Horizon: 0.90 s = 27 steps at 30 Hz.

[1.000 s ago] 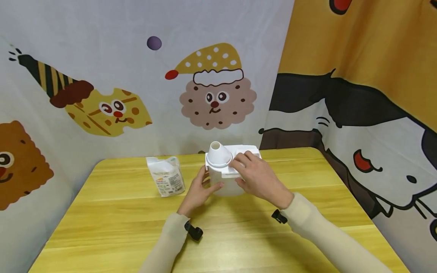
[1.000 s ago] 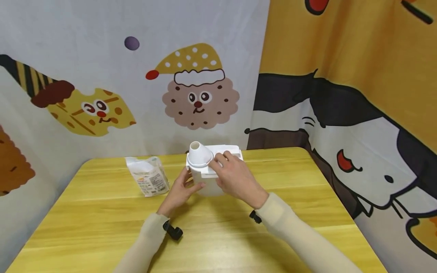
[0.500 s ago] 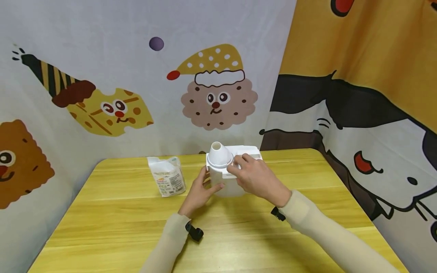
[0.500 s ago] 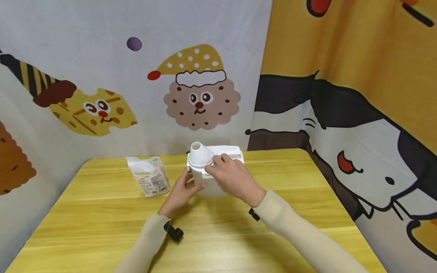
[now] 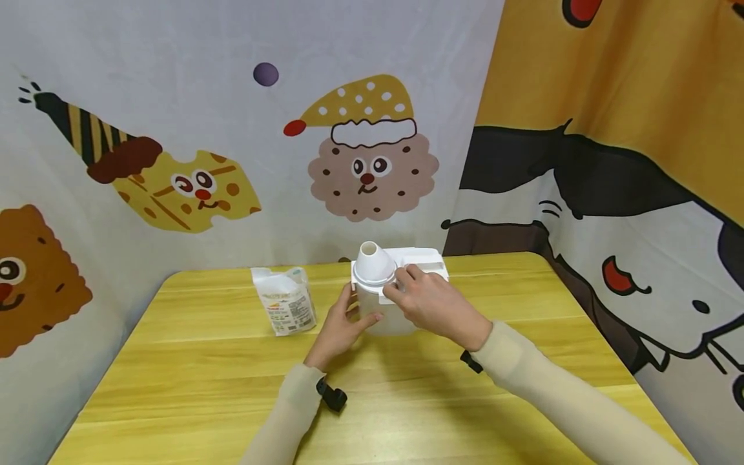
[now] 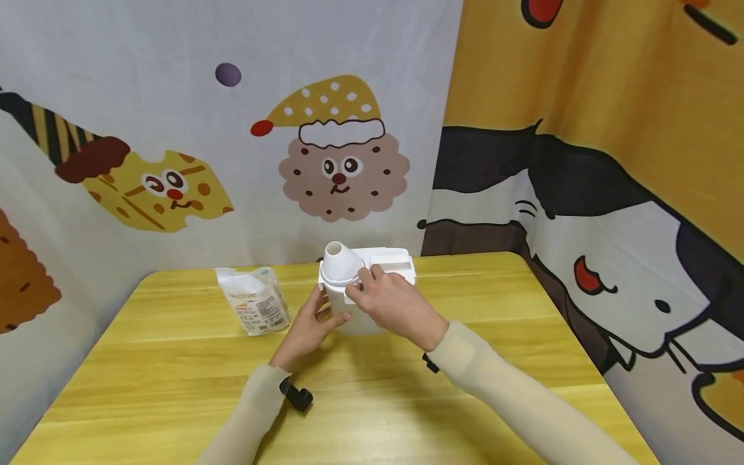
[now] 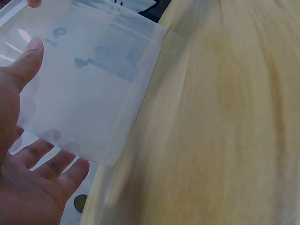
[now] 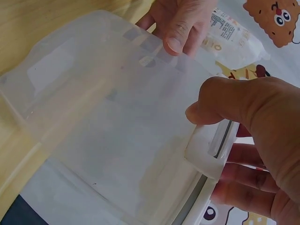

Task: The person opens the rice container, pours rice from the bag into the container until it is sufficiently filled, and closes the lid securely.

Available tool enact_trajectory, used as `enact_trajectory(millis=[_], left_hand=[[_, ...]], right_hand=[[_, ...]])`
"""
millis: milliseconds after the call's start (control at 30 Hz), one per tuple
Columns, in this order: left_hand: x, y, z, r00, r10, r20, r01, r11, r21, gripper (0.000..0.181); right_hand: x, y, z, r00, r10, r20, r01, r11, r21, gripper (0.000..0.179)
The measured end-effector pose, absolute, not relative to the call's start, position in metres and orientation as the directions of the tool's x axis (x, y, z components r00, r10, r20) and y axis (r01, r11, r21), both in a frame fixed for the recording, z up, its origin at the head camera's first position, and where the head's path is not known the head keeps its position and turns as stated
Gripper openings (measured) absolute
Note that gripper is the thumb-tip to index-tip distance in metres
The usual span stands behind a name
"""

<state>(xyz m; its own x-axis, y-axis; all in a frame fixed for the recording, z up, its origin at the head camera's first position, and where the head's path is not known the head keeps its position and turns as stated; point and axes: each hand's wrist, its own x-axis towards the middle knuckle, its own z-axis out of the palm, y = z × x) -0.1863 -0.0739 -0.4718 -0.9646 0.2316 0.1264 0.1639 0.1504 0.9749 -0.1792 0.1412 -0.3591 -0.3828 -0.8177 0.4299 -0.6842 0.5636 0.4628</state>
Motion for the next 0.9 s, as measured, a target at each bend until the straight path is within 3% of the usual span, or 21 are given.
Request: enact_trajectory(millis=[300,900], left_hand=[[-0.196,-0.076,-0.485,-0.964,0.234,0.126,0.165,0.157,0.974,0.080],[-0.201,-0.080,-0.496,-0.953,0.252,0.168,0.215,0.173,0.961,0.082]], right_hand=[[-0.178,0.138,-0.360,-0.382,-0.839,0.387,-0.672,0.540,0.507,0.013],[-0.175,0.136,-0.360,-0.359,-0.864,0.354,-0.651,0.504,0.568,0.013]])
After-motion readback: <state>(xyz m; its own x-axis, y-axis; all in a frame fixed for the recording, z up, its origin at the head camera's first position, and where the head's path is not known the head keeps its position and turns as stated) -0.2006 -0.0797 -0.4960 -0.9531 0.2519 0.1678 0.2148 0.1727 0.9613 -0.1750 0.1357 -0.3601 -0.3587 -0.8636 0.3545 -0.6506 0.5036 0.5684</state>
